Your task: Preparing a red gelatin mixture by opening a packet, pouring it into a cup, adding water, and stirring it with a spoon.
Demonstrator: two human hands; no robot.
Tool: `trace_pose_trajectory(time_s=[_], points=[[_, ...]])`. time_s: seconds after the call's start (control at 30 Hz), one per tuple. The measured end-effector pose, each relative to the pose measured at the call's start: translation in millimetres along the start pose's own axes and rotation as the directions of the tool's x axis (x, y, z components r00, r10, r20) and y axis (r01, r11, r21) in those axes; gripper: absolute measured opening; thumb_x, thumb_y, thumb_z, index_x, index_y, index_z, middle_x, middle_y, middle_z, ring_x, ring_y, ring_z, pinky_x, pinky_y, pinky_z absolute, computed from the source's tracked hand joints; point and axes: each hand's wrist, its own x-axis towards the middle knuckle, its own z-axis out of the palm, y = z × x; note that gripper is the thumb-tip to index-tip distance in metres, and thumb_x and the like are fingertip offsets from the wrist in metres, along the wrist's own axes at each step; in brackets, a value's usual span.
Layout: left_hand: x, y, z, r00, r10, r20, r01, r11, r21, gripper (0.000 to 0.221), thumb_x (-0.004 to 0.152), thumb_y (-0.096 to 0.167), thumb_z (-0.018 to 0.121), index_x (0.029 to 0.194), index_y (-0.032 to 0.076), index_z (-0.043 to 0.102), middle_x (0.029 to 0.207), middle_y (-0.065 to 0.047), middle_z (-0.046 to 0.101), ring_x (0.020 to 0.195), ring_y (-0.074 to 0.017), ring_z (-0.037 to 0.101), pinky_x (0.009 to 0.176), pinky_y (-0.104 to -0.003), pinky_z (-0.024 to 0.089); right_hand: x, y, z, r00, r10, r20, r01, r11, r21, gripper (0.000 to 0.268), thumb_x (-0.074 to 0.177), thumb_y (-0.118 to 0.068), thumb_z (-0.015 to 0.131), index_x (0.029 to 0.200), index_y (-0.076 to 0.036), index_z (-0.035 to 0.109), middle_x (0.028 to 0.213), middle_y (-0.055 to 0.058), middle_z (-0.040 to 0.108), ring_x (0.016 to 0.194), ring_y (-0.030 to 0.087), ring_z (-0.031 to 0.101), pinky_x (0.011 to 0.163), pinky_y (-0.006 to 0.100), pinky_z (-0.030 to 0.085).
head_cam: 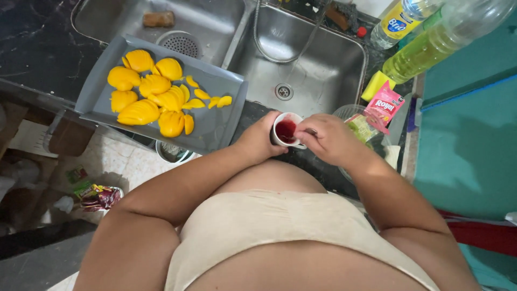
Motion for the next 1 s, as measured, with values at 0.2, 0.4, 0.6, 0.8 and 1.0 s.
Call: trace_pose_trajectory(time_s=[0.2, 0.4, 0.6, 0.8, 1.0], points=[[-1, -2, -1, 0.999, 0.03, 0.028, -0.031, 0.998, 0.056, 0.09, 0.071, 0.031, 0.091, 0.145, 0.02, 0.042, 0.136, -0.011, 0.062, 0.13, -0.0344, 0.06, 0.111, -0.047, 0.048, 4, 6, 3, 1.0, -0.003, -0.01, 0.003, 0.995, -0.097, 0.019, 0.102, -0.029, 0.064, 0.105, -0.011, 0.069, 0.086, 0.01, 0.071, 0.082, 0.034, 0.07, 0.075, 0.046, 0.057], [-6, 2, -4, 0.998, 0.032, 0.05, -0.035, 0.997, 0.069, 0.087, 0.075, 0.029, 0.088, 0.146, 0.017, 0.04, 0.137, -0.015, 0.061, 0.129, -0.0382, 0.06, 0.112, -0.049, 0.048, 8, -2, 12, 0.99, 0.141, -0.021, -0.142, 0.989, -0.052, 0.014, 0.102, -0.028, 0.064, 0.105, -0.014, 0.068, 0.081, 0.006, 0.071, 0.082, 0.034, 0.071, 0.078, 0.045, 0.057], [-2, -6, -2, 0.996, 0.07, 0.055, -0.076, 0.992, 0.1, 0.089, 0.074, 0.03, 0.089, 0.146, 0.017, 0.039, 0.137, -0.014, 0.06, 0.128, -0.0375, 0.061, 0.11, -0.048, 0.049, 17, -12, 3, 0.978, 0.201, -0.046, -0.206, 0.958, -0.201, 0.016, 0.104, -0.029, 0.062, 0.105, -0.013, 0.065, 0.077, 0.011, 0.067, 0.08, 0.036, 0.07, 0.076, 0.048, 0.056], [3, -13, 4, 0.995, 0.086, 0.04, -0.091, 0.985, 0.147, 0.091, 0.074, 0.032, 0.089, 0.147, 0.018, 0.037, 0.136, -0.012, 0.061, 0.127, -0.0354, 0.062, 0.109, -0.046, 0.051, 18, -26, -2, 0.994, 0.104, 0.029, -0.102, 0.992, -0.074, 0.016, 0.102, -0.026, 0.063, 0.105, -0.01, 0.065, 0.079, 0.013, 0.069, 0.081, 0.04, 0.07, 0.075, 0.05, 0.056], [2, -12, 3, 0.994, 0.104, 0.039, -0.108, 0.987, 0.118, 0.089, 0.075, 0.029, 0.089, 0.147, 0.017, 0.038, 0.137, -0.013, 0.06, 0.128, -0.0363, 0.061, 0.11, -0.046, 0.05, 10, -9, -8, 0.991, 0.116, 0.064, -0.105, 0.981, -0.163, 0.017, 0.103, -0.027, 0.061, 0.102, -0.011, 0.067, 0.079, 0.013, 0.068, 0.079, 0.039, 0.069, 0.075, 0.05, 0.055]])
